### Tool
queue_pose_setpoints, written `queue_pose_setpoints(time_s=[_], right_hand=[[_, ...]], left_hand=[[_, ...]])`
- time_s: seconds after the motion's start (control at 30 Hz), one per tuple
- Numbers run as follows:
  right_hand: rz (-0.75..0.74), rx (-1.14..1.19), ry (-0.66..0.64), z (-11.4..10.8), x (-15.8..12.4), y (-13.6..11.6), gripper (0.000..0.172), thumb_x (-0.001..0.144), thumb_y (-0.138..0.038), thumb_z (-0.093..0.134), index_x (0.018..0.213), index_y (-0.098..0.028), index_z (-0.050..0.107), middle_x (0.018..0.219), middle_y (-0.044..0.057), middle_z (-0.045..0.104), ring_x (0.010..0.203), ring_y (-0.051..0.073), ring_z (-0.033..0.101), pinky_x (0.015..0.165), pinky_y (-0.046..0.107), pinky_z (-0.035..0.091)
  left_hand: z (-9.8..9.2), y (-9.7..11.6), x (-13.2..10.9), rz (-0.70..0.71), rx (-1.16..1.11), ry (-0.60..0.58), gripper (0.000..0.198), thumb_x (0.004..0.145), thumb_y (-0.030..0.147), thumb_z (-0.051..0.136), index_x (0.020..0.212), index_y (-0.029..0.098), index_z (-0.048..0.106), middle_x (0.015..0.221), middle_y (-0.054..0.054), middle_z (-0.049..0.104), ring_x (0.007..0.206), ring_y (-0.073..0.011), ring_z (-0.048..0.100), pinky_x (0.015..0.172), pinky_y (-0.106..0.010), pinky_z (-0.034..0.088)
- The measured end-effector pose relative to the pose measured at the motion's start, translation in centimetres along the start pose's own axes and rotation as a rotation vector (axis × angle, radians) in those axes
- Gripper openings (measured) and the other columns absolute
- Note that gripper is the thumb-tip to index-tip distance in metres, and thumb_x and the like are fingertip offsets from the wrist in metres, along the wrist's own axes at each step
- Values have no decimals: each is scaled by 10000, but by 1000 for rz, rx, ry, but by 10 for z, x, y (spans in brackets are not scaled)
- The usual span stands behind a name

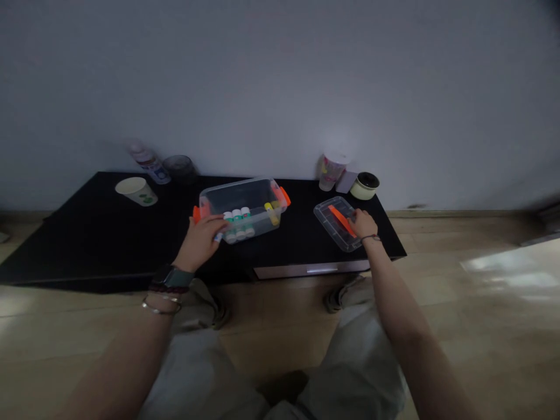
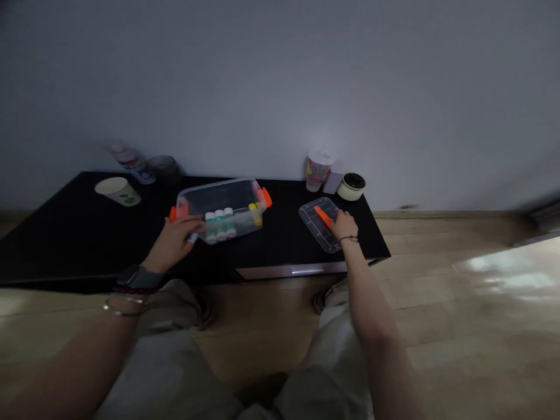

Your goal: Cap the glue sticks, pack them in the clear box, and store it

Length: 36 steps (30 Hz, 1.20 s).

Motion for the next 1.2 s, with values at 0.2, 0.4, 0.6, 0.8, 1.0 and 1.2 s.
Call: queue_pose_setpoints(time_s=[0.2, 0.4, 0.6, 0.8, 1.0, 1.2], right_hand=[[-12, -86, -102, 23, 11, 15, 383, 951, -315, 534, 1283, -141, 615, 1286, 182, 584, 1212, 293, 564, 952, 349, 462], [-29, -132, -139, 38, 16, 13, 384, 950, -340, 559, 1259, -123, 630, 1326, 204, 556, 1224, 293, 547, 969, 372, 464], [-78, -157, -133, 41, 15, 6, 428, 925, -347, 602, 1271, -95, 618, 1349, 212, 541, 1257, 295, 509, 985, 357, 446], [-16, -141, -14, 20, 18, 13, 435, 863, -413, 660, 1168, -102, 676, 1267, 204, 593, 1175, 319, 561, 937, 382, 463], [-12, 273, 251, -28, 22, 22, 323, 794, -371, 650, 1001, -128, 695, 1009, 151, 711, 936, 274, 658, 863, 380, 498], [-507, 862, 247, -46, 10, -41, 305, 767, -411, 637, 981, -193, 647, 1255, 124, 670, 1095, 252, 649, 968, 425, 499]], left_hand=[[12, 33, -6, 135, -136, -45, 515, 721, 104, 402, 1151, 198, 671, 1440, -145, 559, 1401, -333, 440, 1147, -726, 149], [22, 56, -7, 242, -185, -43, 564, 687, 32, 407, 1146, 215, 679, 1427, -137, 575, 1411, -316, 435, 1166, -715, 95], [23, 64, -7, 277, -228, -44, 534, 712, 15, 409, 1134, 208, 674, 1330, -134, 644, 1434, -312, 406, 1155, -731, 59], [20, 68, -5, 258, -302, -42, 431, 793, 93, 456, 1123, 236, 694, 1260, -110, 681, 1415, -311, 427, 1164, -713, 19], [5, 66, -4, 218, -393, 7, 352, 915, 396, 514, 1208, 258, 654, 1408, -106, 584, 1438, -343, 379, 1163, -715, 66], [4, 37, 6, 54, -607, 306, 497, 989, 519, 342, 1259, 209, 622, 1389, -126, 581, 1369, -282, 468, 1182, -520, 309]])
Point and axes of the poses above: each hand's wrist, its own x-axis towards the middle knuckle, its own z-axis out of the palm, y = z × x, the point moved 4 cm from there along x, towards the middle knuckle
